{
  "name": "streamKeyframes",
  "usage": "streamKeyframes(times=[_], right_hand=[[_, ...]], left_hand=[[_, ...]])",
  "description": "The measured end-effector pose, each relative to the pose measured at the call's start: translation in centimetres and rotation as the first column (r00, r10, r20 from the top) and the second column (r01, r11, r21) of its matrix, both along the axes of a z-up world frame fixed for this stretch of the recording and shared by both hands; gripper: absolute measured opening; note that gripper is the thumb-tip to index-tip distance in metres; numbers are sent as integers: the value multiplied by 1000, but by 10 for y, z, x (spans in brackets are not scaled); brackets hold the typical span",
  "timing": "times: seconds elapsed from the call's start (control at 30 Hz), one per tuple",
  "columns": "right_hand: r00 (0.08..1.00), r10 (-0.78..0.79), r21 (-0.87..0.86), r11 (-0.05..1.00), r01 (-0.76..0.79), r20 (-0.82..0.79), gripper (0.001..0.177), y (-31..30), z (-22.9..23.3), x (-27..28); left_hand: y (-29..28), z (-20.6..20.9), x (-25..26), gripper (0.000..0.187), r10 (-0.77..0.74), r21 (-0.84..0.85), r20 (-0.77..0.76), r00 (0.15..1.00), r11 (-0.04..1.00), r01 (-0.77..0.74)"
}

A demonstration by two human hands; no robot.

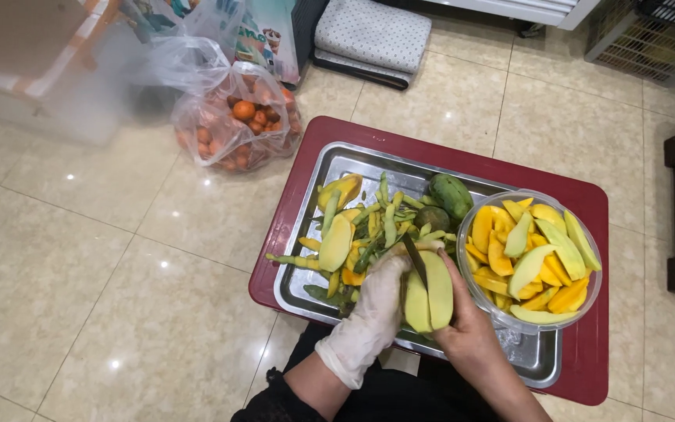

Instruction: Peeling and slicing mangoes with a knife on a tray

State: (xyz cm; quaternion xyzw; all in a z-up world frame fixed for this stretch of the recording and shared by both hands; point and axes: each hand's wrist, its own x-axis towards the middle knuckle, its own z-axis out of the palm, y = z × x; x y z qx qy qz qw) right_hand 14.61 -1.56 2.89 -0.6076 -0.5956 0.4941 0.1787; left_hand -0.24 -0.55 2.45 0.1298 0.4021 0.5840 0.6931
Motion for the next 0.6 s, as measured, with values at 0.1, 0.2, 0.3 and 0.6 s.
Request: streamKeyframes(times=[0.1,0.2,0.3,0.6], right_hand=[[952,54,50,996,-72,301,115,8,4,7],[786,194,-61,979,-196,587,115,8,19,3],[699,270,-98,956,-277,662,115,5,15,4],[611,283,97,853,-512,740,118,0,-14,43]], left_hand=[[-7,9,-13,79,-159,-101,130,979,980,173],[-20,-23,-14,79,-328,121,307,893,945,305],[-23,-22,-4,71,-214,-75,317,924,966,249],[-37,-33,-1,30,-423,-159,264,867,867,472]])
